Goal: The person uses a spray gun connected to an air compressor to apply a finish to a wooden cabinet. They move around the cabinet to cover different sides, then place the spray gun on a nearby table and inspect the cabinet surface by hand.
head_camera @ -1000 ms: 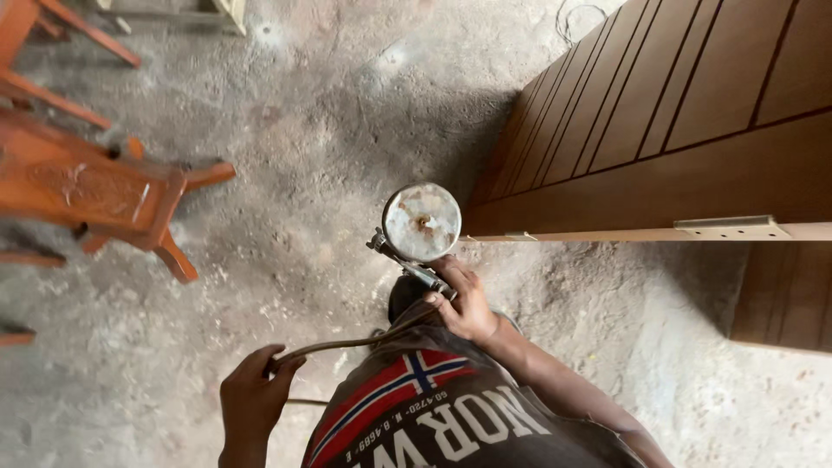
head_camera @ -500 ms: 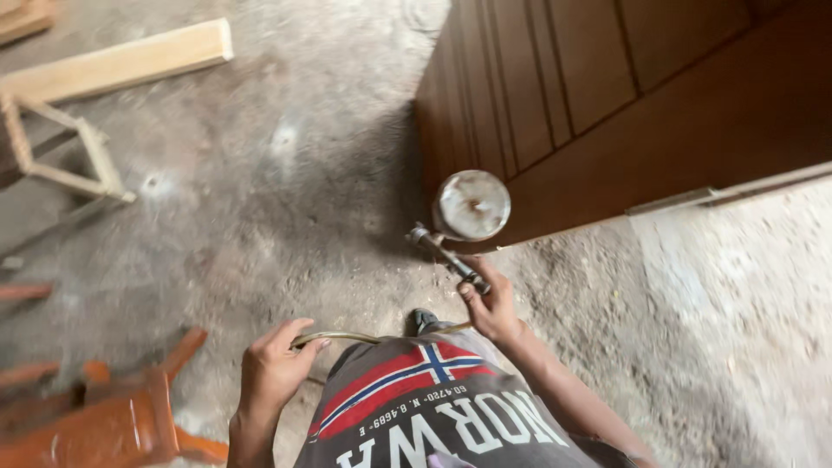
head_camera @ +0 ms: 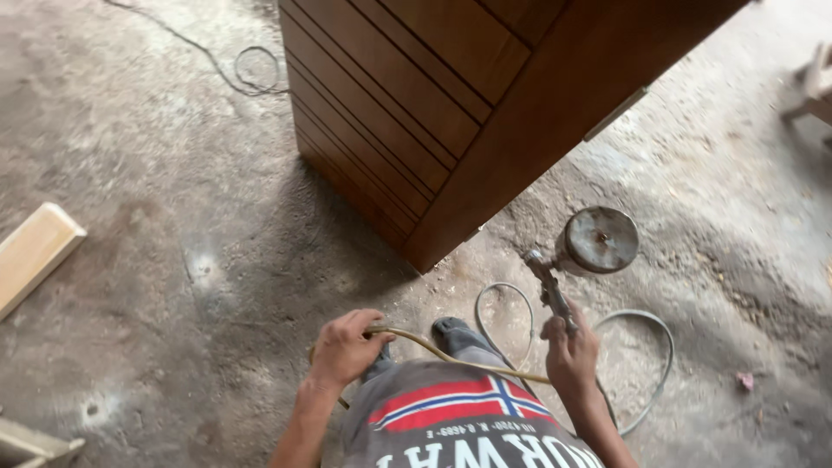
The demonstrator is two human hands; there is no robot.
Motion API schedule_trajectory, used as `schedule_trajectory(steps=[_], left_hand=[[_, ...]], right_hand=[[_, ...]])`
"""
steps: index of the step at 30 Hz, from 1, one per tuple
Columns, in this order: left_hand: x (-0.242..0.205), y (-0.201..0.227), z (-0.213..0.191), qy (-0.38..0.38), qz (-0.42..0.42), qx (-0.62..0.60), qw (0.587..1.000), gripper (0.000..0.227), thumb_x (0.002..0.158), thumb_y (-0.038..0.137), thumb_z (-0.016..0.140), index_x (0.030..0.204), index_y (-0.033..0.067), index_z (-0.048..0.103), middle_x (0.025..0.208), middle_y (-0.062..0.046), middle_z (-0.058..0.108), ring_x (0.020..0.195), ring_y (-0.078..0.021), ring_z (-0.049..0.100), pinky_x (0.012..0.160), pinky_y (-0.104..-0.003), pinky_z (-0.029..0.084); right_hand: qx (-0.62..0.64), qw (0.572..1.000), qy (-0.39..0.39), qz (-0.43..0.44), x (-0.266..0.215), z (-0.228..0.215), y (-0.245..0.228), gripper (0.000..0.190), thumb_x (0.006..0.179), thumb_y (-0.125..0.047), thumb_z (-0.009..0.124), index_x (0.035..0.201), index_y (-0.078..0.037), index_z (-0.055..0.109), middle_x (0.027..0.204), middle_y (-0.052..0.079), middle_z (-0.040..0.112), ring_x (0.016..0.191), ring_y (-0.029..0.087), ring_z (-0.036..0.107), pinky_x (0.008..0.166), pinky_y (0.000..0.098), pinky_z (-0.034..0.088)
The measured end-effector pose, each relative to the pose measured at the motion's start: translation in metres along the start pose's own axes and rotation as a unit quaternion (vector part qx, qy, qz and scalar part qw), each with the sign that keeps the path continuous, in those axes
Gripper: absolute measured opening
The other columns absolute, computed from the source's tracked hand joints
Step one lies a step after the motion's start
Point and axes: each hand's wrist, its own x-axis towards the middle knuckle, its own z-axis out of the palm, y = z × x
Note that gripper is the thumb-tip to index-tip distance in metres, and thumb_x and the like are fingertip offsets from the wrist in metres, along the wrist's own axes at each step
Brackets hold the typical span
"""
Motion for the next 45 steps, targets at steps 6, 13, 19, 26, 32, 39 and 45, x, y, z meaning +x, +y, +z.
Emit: schedule_trajectory(steps=[6, 13, 19, 26, 32, 39, 45], left_hand=[[-0.011, -0.043, -0.023, -0.089, 0.012, -0.064, 0.994, 0.033, 0.071, 0.024, 0.089, 0.095, 0.0047, 0.076, 0.085, -0.014, 0.075, 0.073, -0.0303, 0.072, 0.065, -0.04, 0.057], [-0.004, -0.065, -0.038, -0.078, 0.052, -0.138, 0.986, 0.029, 0.077, 0.021, 0.087, 0.097, 0.0046, 0.074, 0.086, -0.013, 0.076, 0.07, -0.0245, 0.073, 0.061, -0.035, 0.057], [0.0, -0.061, -0.041, -0.139, 0.056, -0.156, 0.976, 0.026, 0.08, 0.022, 0.086, 0.098, 0.0059, 0.076, 0.083, -0.01, 0.077, 0.064, -0.0211, 0.072, 0.056, -0.033, 0.055], [-0.019, -0.072, -0.03, -0.167, 0.085, -0.162, 0.969, 0.041, 0.07, 0.023, 0.091, 0.102, 0.0042, 0.074, 0.086, -0.014, 0.075, 0.067, -0.0224, 0.075, 0.058, -0.033, 0.058], [-0.032, -0.06, -0.015, -0.207, 0.137, -0.151, 0.957, 0.042, 0.068, 0.024, 0.092, 0.101, 0.004, 0.074, 0.087, -0.012, 0.073, 0.068, -0.0242, 0.072, 0.06, -0.036, 0.057], [-0.041, -0.017, 0.001, -0.171, 0.236, -0.079, 0.953, 0.034, 0.068, 0.023, 0.089, 0.095, 0.0079, 0.075, 0.085, -0.009, 0.07, 0.081, -0.0282, 0.068, 0.07, -0.04, 0.053], [-0.065, 0.045, 0.041, -0.184, 0.307, -0.055, 0.932, 0.03, 0.071, 0.021, 0.088, 0.094, 0.0076, 0.075, 0.086, -0.01, 0.07, 0.082, -0.0297, 0.068, 0.071, -0.041, 0.054]], right_hand=[[0.023, 0.993, 0.077, 0.09, -0.073, 0.016, -0.059, 0.035, 0.111, -0.031, 0.05, 0.121, -0.001, 0.064, 0.076, 0.004, 0.06, 0.064, 0.011, 0.054, 0.057, 0.0272, 0.044], [0.217, 0.945, 0.241, -0.054, -0.085, -0.023, -0.138, 0.061, 0.108, -0.053, 0.065, 0.14, -0.005, 0.048, 0.11, 0.005, 0.064, 0.091, 0.011, 0.063, 0.068, 0.0245, 0.051], [0.114, 0.935, 0.311, -0.126, -0.109, -0.031, -0.179, 0.077, 0.106, -0.064, 0.065, 0.144, -0.001, 0.043, 0.12, 0.005, 0.059, 0.101, 0.013, 0.064, 0.072, 0.0265, 0.052], [0.001, 0.979, 0.194, 0.065, -0.159, 0.013, -0.158, 0.042, 0.112, -0.04, 0.056, 0.123, 0.001, 0.053, 0.095, 0.009, 0.066, 0.079, 0.011, 0.06, 0.067, 0.0281, 0.049], [-0.147, 0.978, 0.106, 0.099, -0.19, 0.016, -0.148, 0.039, 0.103, -0.036, 0.057, 0.12, -0.001, 0.063, 0.086, 0.008, 0.069, 0.07, 0.014, 0.063, 0.061, 0.0327, 0.048], [-0.121, 0.981, 0.139, 0.067, -0.217, -0.012, -0.124, 0.035, 0.103, -0.025, 0.059, 0.128, -0.002, 0.064, 0.074, 0.007, 0.063, 0.065, 0.015, 0.061, 0.061, 0.0333, 0.047], [-0.029, 0.977, 0.206, 0.036, -0.275, -0.05, -0.082, 0.033, 0.102, -0.017, 0.059, 0.129, 0.001, 0.061, 0.078, 0.005, 0.061, 0.064, 0.011, 0.058, 0.056, 0.0286, 0.046]])
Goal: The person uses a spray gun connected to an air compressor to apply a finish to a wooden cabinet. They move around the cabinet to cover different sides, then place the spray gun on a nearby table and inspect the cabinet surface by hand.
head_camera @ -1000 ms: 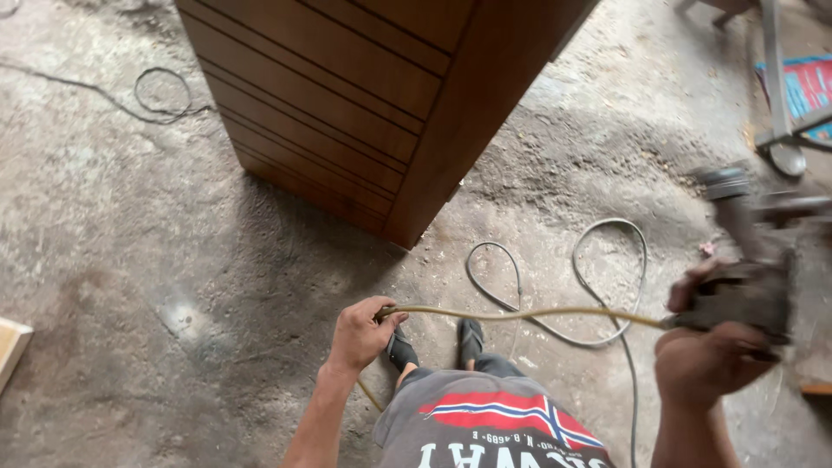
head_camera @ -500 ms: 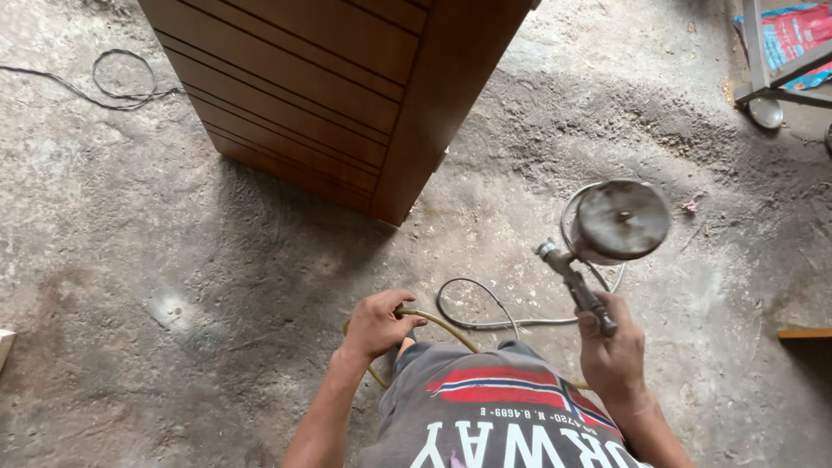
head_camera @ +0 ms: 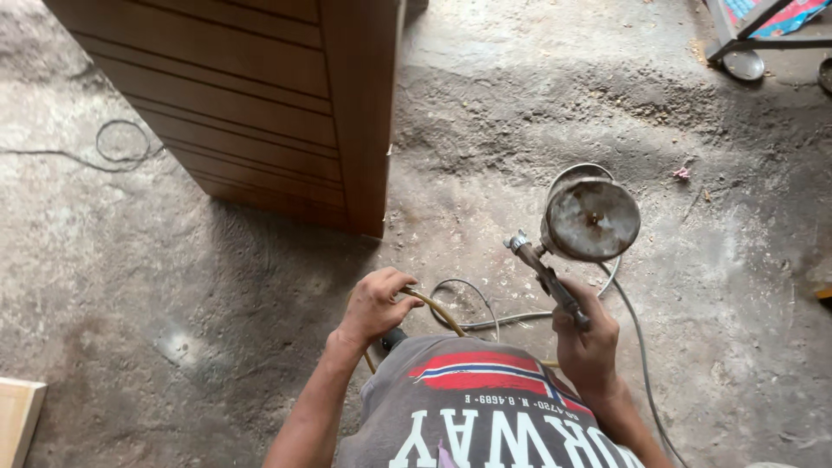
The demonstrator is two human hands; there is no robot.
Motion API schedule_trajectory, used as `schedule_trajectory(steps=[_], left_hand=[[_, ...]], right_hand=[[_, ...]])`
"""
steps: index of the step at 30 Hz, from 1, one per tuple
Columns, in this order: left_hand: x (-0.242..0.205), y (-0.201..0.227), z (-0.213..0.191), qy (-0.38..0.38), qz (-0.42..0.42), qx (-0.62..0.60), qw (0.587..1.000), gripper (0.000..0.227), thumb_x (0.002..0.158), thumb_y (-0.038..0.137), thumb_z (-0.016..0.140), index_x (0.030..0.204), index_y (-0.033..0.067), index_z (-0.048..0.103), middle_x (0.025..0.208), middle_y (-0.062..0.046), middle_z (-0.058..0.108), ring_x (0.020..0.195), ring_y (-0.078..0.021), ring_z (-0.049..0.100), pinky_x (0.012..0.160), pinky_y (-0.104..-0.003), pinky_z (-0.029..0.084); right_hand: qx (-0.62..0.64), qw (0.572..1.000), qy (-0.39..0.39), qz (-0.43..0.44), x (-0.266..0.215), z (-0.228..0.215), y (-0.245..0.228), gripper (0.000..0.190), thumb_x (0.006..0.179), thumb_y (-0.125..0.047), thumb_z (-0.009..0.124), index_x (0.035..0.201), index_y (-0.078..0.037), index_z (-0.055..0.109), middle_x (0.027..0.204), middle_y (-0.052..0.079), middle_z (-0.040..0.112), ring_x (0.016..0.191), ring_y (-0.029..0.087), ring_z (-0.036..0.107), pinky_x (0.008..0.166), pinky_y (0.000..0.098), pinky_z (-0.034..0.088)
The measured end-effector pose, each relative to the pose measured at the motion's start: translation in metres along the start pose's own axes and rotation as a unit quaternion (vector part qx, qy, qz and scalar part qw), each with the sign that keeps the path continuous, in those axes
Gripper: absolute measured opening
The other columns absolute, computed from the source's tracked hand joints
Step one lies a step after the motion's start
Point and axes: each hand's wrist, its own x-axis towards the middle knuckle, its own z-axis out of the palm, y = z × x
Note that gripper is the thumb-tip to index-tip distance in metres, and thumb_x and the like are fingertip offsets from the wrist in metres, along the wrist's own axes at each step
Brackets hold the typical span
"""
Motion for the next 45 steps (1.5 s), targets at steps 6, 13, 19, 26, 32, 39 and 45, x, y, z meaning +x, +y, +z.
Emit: schedule_trajectory(steps=[6, 13, 19, 26, 32, 39, 45], left_hand=[[0.016, 0.06, 0.073, -0.058, 0.049, -0.002, 0.997, 0.029, 0.073, 0.02, 0.088, 0.095, 0.0081, 0.074, 0.088, -0.009, 0.071, 0.084, -0.0288, 0.069, 0.073, -0.041, 0.055], [0.058, 0.103, 0.157, -0.16, 0.13, -0.017, 0.978, 0.031, 0.071, 0.018, 0.088, 0.095, 0.0075, 0.072, 0.09, -0.011, 0.069, 0.086, -0.0326, 0.066, 0.073, -0.043, 0.053], [0.117, 0.142, 0.219, -0.26, 0.199, -0.039, 0.944, 0.025, 0.076, 0.014, 0.084, 0.098, 0.0093, 0.073, 0.09, -0.01, 0.069, 0.084, -0.0314, 0.067, 0.07, -0.042, 0.054], [0.194, 0.178, 0.306, -0.408, 0.219, -0.105, 0.88, 0.027, 0.078, 0.013, 0.083, 0.103, 0.0077, 0.074, 0.087, -0.009, 0.069, 0.075, -0.0259, 0.071, 0.064, -0.037, 0.056], [0.28, 0.185, 0.385, -0.56, 0.211, -0.091, 0.796, 0.025, 0.081, 0.011, 0.08, 0.105, 0.0056, 0.074, 0.087, -0.012, 0.072, 0.068, -0.0229, 0.074, 0.059, -0.035, 0.057], [0.394, 0.208, 0.452, -0.624, 0.322, -0.09, 0.706, 0.029, 0.077, 0.015, 0.084, 0.102, 0.0028, 0.074, 0.085, -0.015, 0.075, 0.065, -0.0235, 0.075, 0.057, -0.034, 0.057], [0.441, 0.248, 0.507, -0.655, 0.346, -0.091, 0.665, 0.029, 0.082, 0.018, 0.082, 0.106, 0.0025, 0.074, 0.088, -0.012, 0.076, 0.064, -0.0171, 0.073, 0.056, -0.033, 0.057]], right_hand=[[-0.008, 0.997, 0.055, 0.05, -0.055, -0.069, 0.058, 0.033, 0.096, -0.008, 0.06, 0.128, 0.0, 0.064, 0.078, 0.006, 0.065, 0.065, 0.012, 0.06, 0.057, 0.028, 0.047], [0.019, 0.974, 0.168, 0.153, -0.128, -0.134, 0.108, 0.034, 0.099, -0.012, 0.058, 0.129, 0.003, 0.061, 0.079, 0.004, 0.064, 0.068, 0.01, 0.059, 0.06, 0.027, 0.049], [0.073, 0.923, 0.332, 0.181, -0.167, -0.16, 0.123, 0.055, 0.105, -0.043, 0.058, 0.131, 0.007, 0.06, 0.08, 0.002, 0.061, 0.071, 0.008, 0.056, 0.065, 0.0242, 0.049], [0.028, 0.836, 0.486, 0.252, -0.177, -0.174, 0.121, 0.064, 0.103, -0.051, 0.058, 0.132, 0.006, 0.06, 0.078, 0.002, 0.059, 0.07, 0.008, 0.053, 0.063, 0.0239, 0.044], [-0.137, 0.765, 0.562, 0.281, -0.124, -0.179, 0.13, 0.045, 0.099, -0.031, 0.071, 0.127, 0.003, 0.062, 0.086, 0.005, 0.068, 0.076, 0.011, 0.065, 0.068, 0.0264, 0.052], [-0.246, 0.645, 0.621, 0.37, -0.028, -0.191, 0.129, 0.031, 0.094, -0.019, 0.075, 0.117, 0.0, 0.067, 0.087, 0.006, 0.072, 0.074, 0.011, 0.068, 0.064, 0.0253, 0.053], [-0.226, 0.612, 0.67, 0.354, 0.001, -0.209, 0.13, 0.031, 0.094, -0.014, 0.076, 0.118, 0.003, 0.065, 0.088, 0.008, 0.07, 0.076, 0.012, 0.064, 0.068, 0.0247, 0.052]])
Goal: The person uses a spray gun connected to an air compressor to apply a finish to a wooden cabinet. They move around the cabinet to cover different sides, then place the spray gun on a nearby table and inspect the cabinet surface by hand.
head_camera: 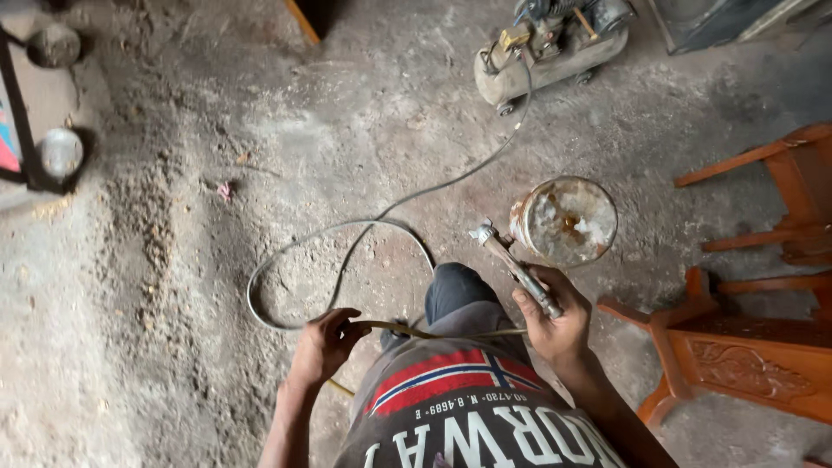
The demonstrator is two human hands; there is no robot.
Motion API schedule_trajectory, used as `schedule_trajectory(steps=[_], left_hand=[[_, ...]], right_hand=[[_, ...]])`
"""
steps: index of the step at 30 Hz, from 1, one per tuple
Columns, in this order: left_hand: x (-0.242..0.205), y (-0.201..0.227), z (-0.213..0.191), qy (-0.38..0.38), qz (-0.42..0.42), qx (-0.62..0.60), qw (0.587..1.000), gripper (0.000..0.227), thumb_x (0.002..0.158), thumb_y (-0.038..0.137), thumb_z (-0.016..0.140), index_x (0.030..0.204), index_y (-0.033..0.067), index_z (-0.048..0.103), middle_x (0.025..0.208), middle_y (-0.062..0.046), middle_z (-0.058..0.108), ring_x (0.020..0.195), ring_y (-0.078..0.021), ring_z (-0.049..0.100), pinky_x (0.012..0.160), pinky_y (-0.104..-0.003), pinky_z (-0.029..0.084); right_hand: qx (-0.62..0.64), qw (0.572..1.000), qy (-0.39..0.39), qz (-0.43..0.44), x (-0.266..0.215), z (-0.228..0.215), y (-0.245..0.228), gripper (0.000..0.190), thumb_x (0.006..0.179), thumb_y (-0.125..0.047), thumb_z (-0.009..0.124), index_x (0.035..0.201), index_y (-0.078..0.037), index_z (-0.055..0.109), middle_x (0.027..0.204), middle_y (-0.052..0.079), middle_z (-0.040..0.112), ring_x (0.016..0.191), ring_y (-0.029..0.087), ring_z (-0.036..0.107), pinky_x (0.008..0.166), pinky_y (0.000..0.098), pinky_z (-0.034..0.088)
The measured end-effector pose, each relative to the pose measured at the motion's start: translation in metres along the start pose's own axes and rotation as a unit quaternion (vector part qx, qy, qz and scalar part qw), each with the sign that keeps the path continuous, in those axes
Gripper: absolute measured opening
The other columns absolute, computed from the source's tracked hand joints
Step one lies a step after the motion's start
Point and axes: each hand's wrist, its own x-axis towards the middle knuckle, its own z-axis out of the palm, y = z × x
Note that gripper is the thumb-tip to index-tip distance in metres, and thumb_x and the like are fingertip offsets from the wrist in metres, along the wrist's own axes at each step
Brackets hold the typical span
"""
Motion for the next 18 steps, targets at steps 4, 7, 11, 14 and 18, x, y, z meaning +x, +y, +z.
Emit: schedule_trajectory(steps=[4, 7, 11, 14, 18], left_hand=[[0.047, 0.0, -0.011, -0.003, -0.006, -0.009, 1.0, 0.028, 0.081, 0.017, 0.084, 0.102, 0.0017, 0.075, 0.082, -0.012, 0.076, 0.061, -0.0171, 0.071, 0.056, -0.033, 0.056], [0.088, -0.006, -0.015, -0.015, -0.011, -0.013, 1.0, 0.028, 0.08, 0.017, 0.085, 0.102, 0.0019, 0.075, 0.079, -0.012, 0.076, 0.062, -0.0143, 0.071, 0.056, -0.032, 0.056], [0.173, -0.013, -0.012, -0.026, 0.013, 0.002, 1.0, 0.03, 0.079, 0.017, 0.085, 0.102, 0.002, 0.075, 0.079, -0.012, 0.076, 0.064, -0.0128, 0.073, 0.055, -0.03, 0.057], [0.243, -0.002, -0.015, -0.046, -0.055, 0.042, 0.997, 0.031, 0.08, 0.017, 0.086, 0.106, 0.0032, 0.076, 0.077, -0.015, 0.075, 0.064, -0.0227, 0.069, 0.056, -0.035, 0.055], [0.36, 0.027, -0.018, -0.016, 0.099, 0.061, 0.993, 0.032, 0.076, 0.015, 0.085, 0.103, 0.0027, 0.074, 0.093, -0.014, 0.077, 0.073, -0.0205, 0.077, 0.057, -0.033, 0.06]], right_hand=[[-0.035, 0.998, 0.031, -0.032, 0.029, 0.016, 0.003, 0.031, 0.093, -0.012, 0.076, 0.118, 0.003, 0.065, 0.094, 0.009, 0.072, 0.078, 0.013, 0.068, 0.068, 0.0249, 0.053], [-0.03, 0.998, 0.053, -0.034, 0.056, 0.034, 0.02, 0.03, 0.093, -0.012, 0.076, 0.117, 0.002, 0.065, 0.094, 0.008, 0.072, 0.079, 0.013, 0.068, 0.069, 0.0253, 0.054], [-0.012, 0.998, 0.054, -0.008, 0.121, 0.059, 0.061, 0.028, 0.091, -0.01, 0.075, 0.115, 0.001, 0.066, 0.09, 0.007, 0.072, 0.075, 0.013, 0.068, 0.067, 0.026, 0.055], [0.001, 0.998, 0.058, -0.002, 0.18, 0.076, 0.09, 0.028, 0.091, -0.009, 0.075, 0.115, 0.001, 0.065, 0.091, 0.008, 0.071, 0.077, 0.015, 0.067, 0.07, 0.0277, 0.055], [0.002, 0.998, 0.068, -0.006, 0.276, 0.086, 0.131, 0.027, 0.092, -0.012, 0.077, 0.113, 0.0, 0.065, 0.089, 0.009, 0.071, 0.073, 0.015, 0.069, 0.064, 0.0274, 0.054]])
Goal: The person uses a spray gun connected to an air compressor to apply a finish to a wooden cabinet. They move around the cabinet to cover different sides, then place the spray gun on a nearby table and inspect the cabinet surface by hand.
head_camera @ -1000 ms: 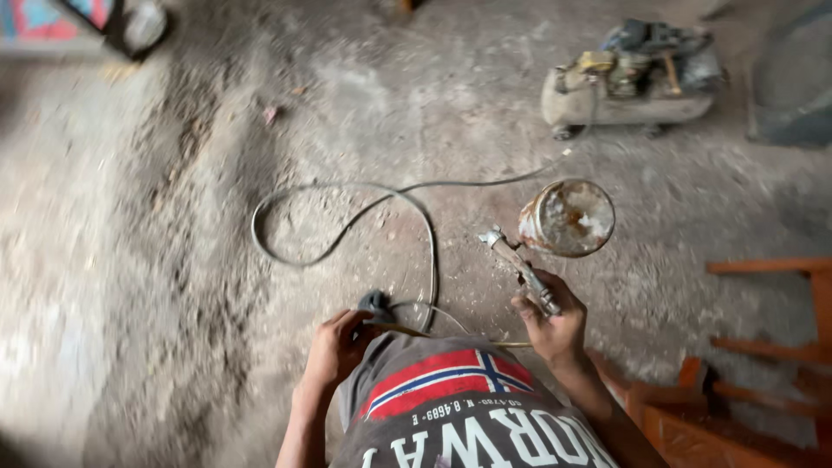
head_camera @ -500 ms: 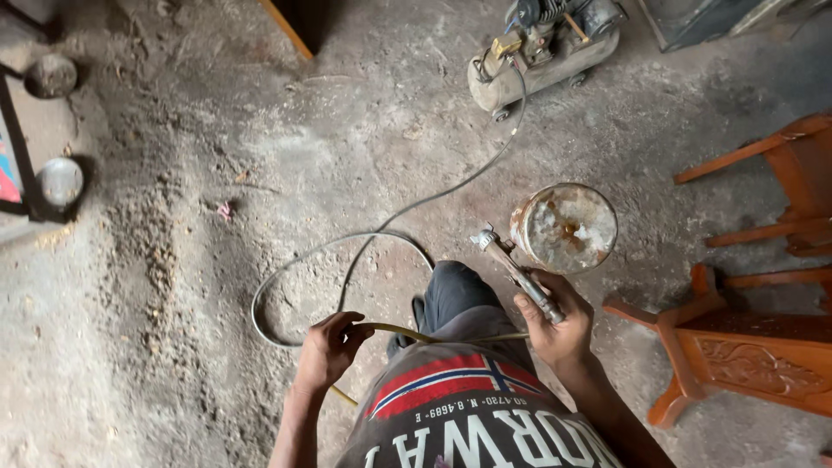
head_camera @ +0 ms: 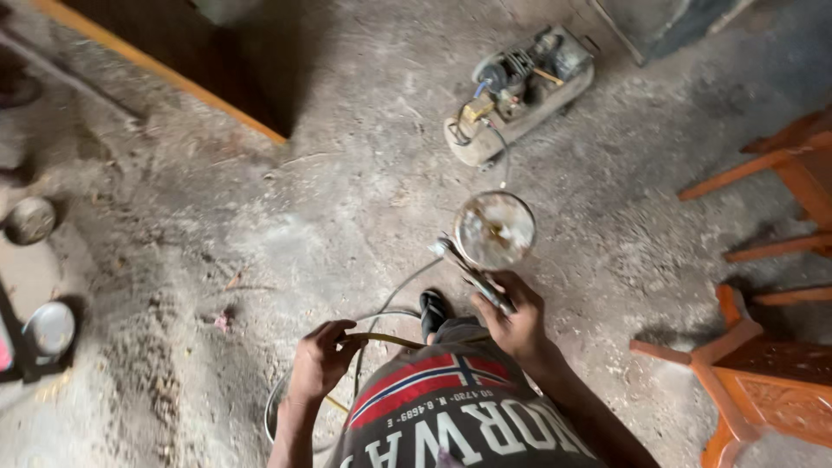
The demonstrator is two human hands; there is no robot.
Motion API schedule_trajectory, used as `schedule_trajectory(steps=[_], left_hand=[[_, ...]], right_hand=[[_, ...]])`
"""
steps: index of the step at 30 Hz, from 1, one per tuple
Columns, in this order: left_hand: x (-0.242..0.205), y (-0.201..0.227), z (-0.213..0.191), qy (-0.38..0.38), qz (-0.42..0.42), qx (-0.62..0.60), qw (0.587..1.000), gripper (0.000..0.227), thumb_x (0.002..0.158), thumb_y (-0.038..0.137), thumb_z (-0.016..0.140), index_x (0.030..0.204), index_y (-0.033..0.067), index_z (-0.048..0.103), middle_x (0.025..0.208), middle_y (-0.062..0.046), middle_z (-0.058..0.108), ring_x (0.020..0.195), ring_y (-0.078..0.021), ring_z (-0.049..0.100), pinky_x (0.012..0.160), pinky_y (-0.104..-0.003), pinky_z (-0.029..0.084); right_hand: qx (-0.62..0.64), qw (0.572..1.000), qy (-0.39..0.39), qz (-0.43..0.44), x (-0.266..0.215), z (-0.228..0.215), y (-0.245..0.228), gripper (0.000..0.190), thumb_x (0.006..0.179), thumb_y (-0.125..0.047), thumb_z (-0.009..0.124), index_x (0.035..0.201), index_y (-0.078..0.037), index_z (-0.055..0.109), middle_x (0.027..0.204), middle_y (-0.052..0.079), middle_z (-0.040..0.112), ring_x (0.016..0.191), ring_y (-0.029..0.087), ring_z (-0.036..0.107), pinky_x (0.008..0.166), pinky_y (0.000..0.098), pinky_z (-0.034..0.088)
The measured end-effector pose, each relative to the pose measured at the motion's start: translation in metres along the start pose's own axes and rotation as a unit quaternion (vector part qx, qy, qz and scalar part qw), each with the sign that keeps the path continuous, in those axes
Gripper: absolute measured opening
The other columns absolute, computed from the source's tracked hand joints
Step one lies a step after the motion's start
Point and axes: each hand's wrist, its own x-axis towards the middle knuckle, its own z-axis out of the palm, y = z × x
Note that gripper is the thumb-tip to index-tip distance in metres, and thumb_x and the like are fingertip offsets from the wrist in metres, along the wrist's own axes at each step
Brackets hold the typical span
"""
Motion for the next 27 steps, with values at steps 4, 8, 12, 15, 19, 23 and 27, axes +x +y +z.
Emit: schedule_trajectory(steps=[4, 8, 12, 15, 19, 23, 27], left_hand=[[0.086, 0.015, -0.012, -0.035, 0.025, 0.024, 0.999, 0.033, 0.072, 0.013, 0.086, 0.102, 0.0047, 0.075, 0.09, -0.013, 0.075, 0.077, -0.0234, 0.077, 0.058, -0.034, 0.06], [0.171, 0.005, -0.025, -0.036, 0.07, 0.038, 0.996, 0.031, 0.073, 0.013, 0.087, 0.101, 0.0073, 0.076, 0.086, -0.009, 0.075, 0.076, -0.0229, 0.076, 0.061, -0.034, 0.059], [0.258, -0.037, -0.039, -0.052, 0.097, -0.007, 0.994, 0.029, 0.075, 0.017, 0.085, 0.1, 0.0055, 0.075, 0.087, -0.01, 0.075, 0.074, -0.0215, 0.076, 0.059, -0.031, 0.06], [0.335, -0.083, -0.049, -0.043, 0.064, -0.019, 0.997, 0.03, 0.075, 0.027, 0.088, 0.094, 0.0064, 0.078, 0.077, -0.009, 0.076, 0.059, -0.0189, 0.073, 0.051, -0.031, 0.058], [0.489, -0.148, -0.08, -0.037, 0.074, 0.087, 0.993, 0.018, 0.083, 0.031, 0.083, 0.088, 0.0132, 0.081, 0.067, -0.004, 0.074, 0.049, -0.0149, 0.066, 0.046, -0.032, 0.052], [0.658, -0.173, -0.154, -0.062, 0.222, 0.186, 0.955, 0.015, 0.096, 0.031, 0.075, 0.097, 0.0166, 0.08, 0.073, -0.002, 0.073, 0.053, -0.016, 0.061, 0.049, -0.032, 0.05], [0.834, -0.119, -0.202, -0.076, 0.38, 0.164, 0.907, 0.017, 0.097, 0.026, 0.082, 0.098, 0.0101, 0.078, 0.074, -0.006, 0.071, 0.053, -0.0157, 0.061, 0.048, -0.032, 0.049]], right_hand=[[-0.029, 0.999, 0.016, -0.013, 0.074, 0.018, 0.021, 0.029, 0.092, -0.013, 0.077, 0.114, 0.0, 0.065, 0.087, 0.009, 0.072, 0.072, 0.014, 0.069, 0.063, 0.0276, 0.055], [-0.031, 0.999, 0.011, 0.043, 0.139, 0.038, 0.045, 0.029, 0.091, -0.013, 0.075, 0.115, 0.001, 0.067, 0.081, 0.006, 0.071, 0.064, 0.012, 0.066, 0.057, 0.0272, 0.053], [0.025, 0.996, 0.036, 0.082, 0.2, 0.074, 0.076, 0.028, 0.097, -0.012, 0.07, 0.12, 0.002, 0.064, 0.077, 0.003, 0.067, 0.065, 0.011, 0.062, 0.058, 0.0262, 0.052], [-0.008, 0.998, 0.066, 0.023, 0.258, 0.108, 0.097, 0.024, 0.101, -0.009, 0.067, 0.121, 0.003, 0.064, 0.087, 0.004, 0.068, 0.073, 0.011, 0.061, 0.064, 0.0265, 0.051], [0.061, 0.987, 0.105, 0.104, 0.359, 0.17, 0.123, 0.023, 0.101, -0.007, 0.062, 0.122, 0.003, 0.063, 0.076, 0.002, 0.062, 0.061, 0.008, 0.054, 0.055, 0.0257, 0.045], [0.117, 0.972, 0.132, 0.158, 0.438, 0.231, 0.12, 0.013, 0.109, -0.008, 0.057, 0.116, 0.002, 0.061, 0.077, 0.002, 0.061, 0.063, 0.009, 0.054, 0.057, 0.0271, 0.046], [0.196, 0.941, 0.186, 0.202, 0.518, 0.268, 0.121, 0.018, 0.112, -0.012, 0.056, 0.122, 0.003, 0.059, 0.085, 0.005, 0.063, 0.068, 0.01, 0.054, 0.062, 0.0285, 0.047]])
